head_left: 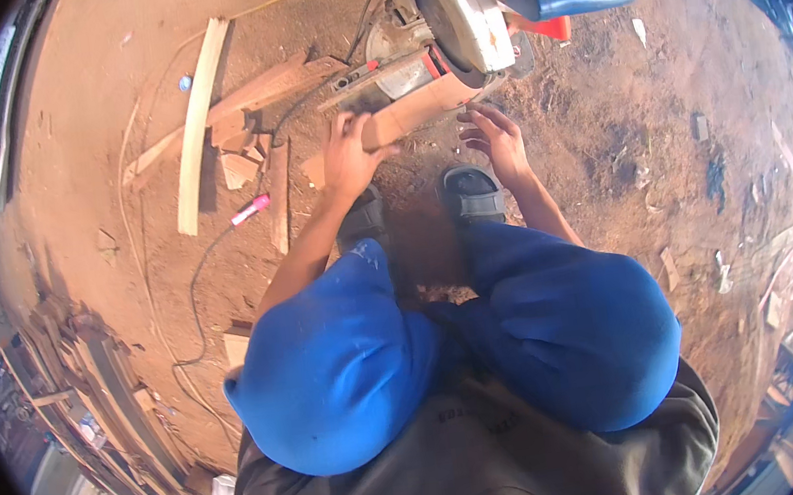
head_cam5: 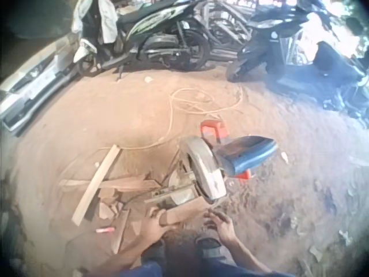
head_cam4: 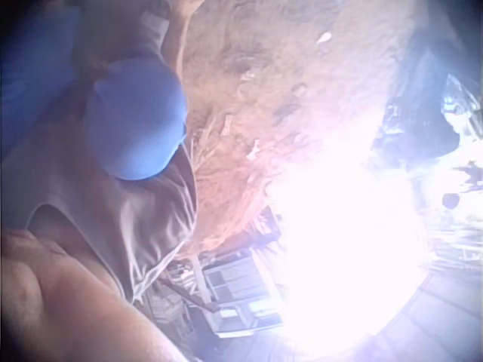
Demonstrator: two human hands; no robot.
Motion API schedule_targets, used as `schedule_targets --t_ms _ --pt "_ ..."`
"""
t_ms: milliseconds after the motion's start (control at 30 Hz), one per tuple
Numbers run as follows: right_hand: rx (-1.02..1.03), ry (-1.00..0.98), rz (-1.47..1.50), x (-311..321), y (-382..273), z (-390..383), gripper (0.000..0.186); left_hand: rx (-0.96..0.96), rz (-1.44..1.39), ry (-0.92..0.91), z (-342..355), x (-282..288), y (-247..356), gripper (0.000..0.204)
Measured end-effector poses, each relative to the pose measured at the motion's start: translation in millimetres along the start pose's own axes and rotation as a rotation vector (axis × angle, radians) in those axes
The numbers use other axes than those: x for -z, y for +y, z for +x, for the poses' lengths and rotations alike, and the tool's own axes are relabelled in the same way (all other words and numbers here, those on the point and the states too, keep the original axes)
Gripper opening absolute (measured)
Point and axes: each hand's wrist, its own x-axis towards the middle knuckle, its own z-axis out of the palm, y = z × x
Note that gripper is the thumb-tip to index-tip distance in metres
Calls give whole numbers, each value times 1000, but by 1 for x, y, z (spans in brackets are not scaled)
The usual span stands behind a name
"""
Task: The person marks a curved piece of wood with a pink marker and then cuts it using a miter saw.
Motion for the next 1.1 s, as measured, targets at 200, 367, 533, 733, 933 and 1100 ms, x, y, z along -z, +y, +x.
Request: schedule_targets --t_ms 200,367,533,733,933,1100 --pt "124 60 -419 21 9 14 44 -175 -5 255 25 -17 19 83" --pt "363 168 -733 15 18 9 43 175 -76 366 -27 -5 -11 86" --pt "515 311 -1187 24 4 41 39 597 -475 124 -35 17 -34 88" --pt "615 223 -905 13 -17 77 41 480 -493 252 -16 6 -45 76" --pt "623 181 -792 30 -9 111 42 530 -486 242 1 7 -43 74" --pt "639 203 -806 36 -5 120 41 521 -545 293 -2 0 -45 74"
